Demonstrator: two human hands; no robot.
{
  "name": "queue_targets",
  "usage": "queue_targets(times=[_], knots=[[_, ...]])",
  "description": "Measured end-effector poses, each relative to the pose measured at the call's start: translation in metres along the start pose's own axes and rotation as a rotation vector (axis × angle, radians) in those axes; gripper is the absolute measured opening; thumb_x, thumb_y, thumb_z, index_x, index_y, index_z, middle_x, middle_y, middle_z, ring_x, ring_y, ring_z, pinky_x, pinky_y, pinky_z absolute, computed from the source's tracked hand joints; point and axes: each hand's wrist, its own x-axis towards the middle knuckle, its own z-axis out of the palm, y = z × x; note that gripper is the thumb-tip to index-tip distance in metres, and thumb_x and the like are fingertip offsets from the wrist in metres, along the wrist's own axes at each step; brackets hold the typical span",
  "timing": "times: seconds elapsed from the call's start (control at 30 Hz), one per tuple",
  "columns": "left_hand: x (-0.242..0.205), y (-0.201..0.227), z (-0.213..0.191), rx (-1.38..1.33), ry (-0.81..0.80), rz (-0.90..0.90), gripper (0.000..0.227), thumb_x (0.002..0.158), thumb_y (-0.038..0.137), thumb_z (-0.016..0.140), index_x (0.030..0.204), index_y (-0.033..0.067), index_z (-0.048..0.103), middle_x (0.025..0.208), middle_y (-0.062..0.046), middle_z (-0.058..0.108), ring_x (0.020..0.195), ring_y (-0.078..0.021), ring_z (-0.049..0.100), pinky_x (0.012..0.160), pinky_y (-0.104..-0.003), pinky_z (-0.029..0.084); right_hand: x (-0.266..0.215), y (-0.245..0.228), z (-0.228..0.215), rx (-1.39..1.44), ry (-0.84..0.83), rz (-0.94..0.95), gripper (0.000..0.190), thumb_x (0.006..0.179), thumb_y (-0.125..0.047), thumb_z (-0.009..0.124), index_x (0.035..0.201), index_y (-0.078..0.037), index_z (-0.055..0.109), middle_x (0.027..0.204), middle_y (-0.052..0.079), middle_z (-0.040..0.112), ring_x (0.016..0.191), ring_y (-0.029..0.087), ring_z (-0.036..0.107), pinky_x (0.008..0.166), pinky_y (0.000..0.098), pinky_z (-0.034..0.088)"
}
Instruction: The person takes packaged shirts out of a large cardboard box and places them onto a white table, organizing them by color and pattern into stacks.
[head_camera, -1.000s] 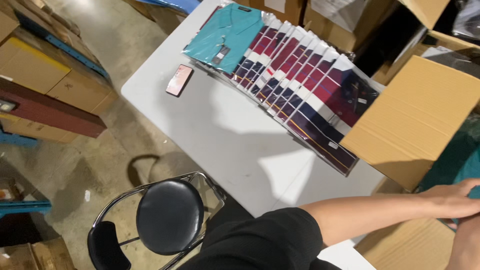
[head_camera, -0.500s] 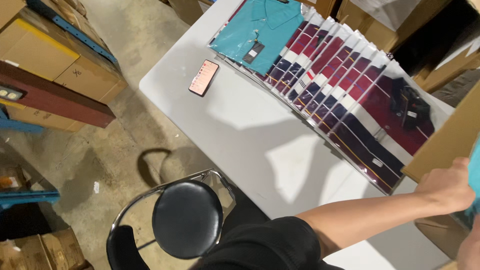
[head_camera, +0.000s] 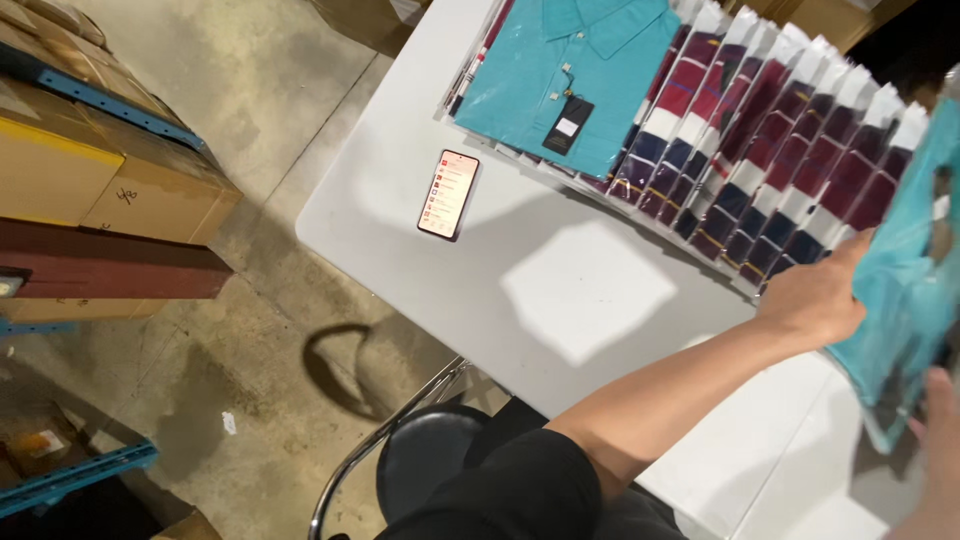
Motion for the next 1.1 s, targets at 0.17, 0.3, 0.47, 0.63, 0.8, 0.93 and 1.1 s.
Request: queue_targets(times=[0.17, 0.3, 0.47, 0.63, 0.8, 0.93, 1.1], knots=[[-0.002, -0.048, -0.042, 0.02, -0.001, -0.082, 0.092, 0.08, 0.009, 0.042, 0.168, 0.0252, 0.021, 0.126, -0.016, 0.071, 0.102, -0.0459, 0.07, 0.082, -0.051, 0.054, -0.094, -0.139, 0.017, -0.041, 0.046, -0.127, 0.084, 0.109, -0.057, 0.056, 0.159, 0.01, 0.047, 0.152, 0.036, 0.049, 0.133, 0.053, 0.046, 0.104, 0.0568, 0.032], [0.0, -0.077, -0.056, -0.086, -0.003, -0.103, 0.083, 0.086, 0.003, 0.036, 0.163, 0.0333, 0.028, 0.133, -0.01, 0.066, 0.087, -0.0372, 0.072, 0.07, -0.045, 0.055, -0.161, -0.24, 0.002, 0.298, -0.13, 0.232, 0.067, 0.11, -0.052, 0.054, 0.164, -0.016, 0.037, 0.158, 0.018, 0.039, 0.138, 0.04, 0.041, 0.103, 0.0608, 0.036], [0.012, -0.103, -0.071, -0.094, 0.059, -0.043, 0.075, 0.089, 0.008, 0.037, 0.159, 0.038, 0.032, 0.157, -0.006, 0.056, 0.111, -0.0349, 0.069, 0.081, -0.043, 0.055, -0.185, -0.298, -0.005, 0.318, -0.134, 0.379, 0.056, 0.114, -0.046, 0.054, 0.163, -0.025, 0.037, 0.165, 0.007, 0.028, 0.145, 0.039, 0.033, 0.105, 0.0673, 0.037], [0.002, -0.105, -0.109, 0.202, 0.189, 0.017, 0.082, 0.085, 0.006, 0.051, 0.16, 0.0324, 0.033, 0.095, -0.015, 0.076, 0.081, -0.042, 0.072, 0.065, -0.054, 0.056, -0.117, -0.202, 0.048, 0.201, 0.048, -0.044, 0.063, 0.105, -0.038, 0.078, 0.147, 0.005, 0.06, 0.142, 0.025, 0.06, 0.127, 0.031, 0.057, 0.097, 0.0441, 0.044], [0.006, -0.132, -0.148, 0.243, 0.34, -0.006, 0.08, 0.081, 0.005, 0.059, 0.155, 0.0298, 0.041, 0.105, -0.018, 0.074, 0.093, -0.0422, 0.072, 0.078, -0.054, 0.056, -0.12, -0.252, 0.068, 0.208, 0.352, -0.299, 0.037, 0.108, -0.007, 0.073, 0.13, 0.014, 0.051, 0.14, 0.036, 0.057, 0.131, 0.046, 0.054, 0.101, 0.0537, 0.043], [0.021, -0.166, -0.181, 0.226, 0.57, 0.052, 0.084, 0.076, -0.006, 0.057, 0.153, 0.0241, 0.048, 0.091, -0.01, 0.073, 0.084, -0.0339, 0.071, 0.079, -0.046, 0.057, -0.135, -0.331, 0.068, 0.307, 0.334, -0.364, 0.051, 0.117, 0.001, 0.057, 0.16, 0.011, 0.031, 0.128, 0.023, 0.04, 0.116, 0.038, 0.047, 0.097, 0.0503, 0.044], [0.033, -0.172, -0.246, 0.169, 0.679, 0.006, 0.079, 0.084, -0.008, 0.069, 0.152, 0.0263, 0.048, 0.108, -0.008, 0.073, 0.088, -0.0241, 0.073, 0.078, -0.04, 0.06, -0.106, -0.417, 0.085, 0.799, 0.193, -0.155, 0.034, 0.114, -0.008, 0.05, 0.145, -0.008, 0.034, 0.143, 0.011, 0.03, 0.127, 0.018, 0.044, 0.111, 0.03, 0.034]])
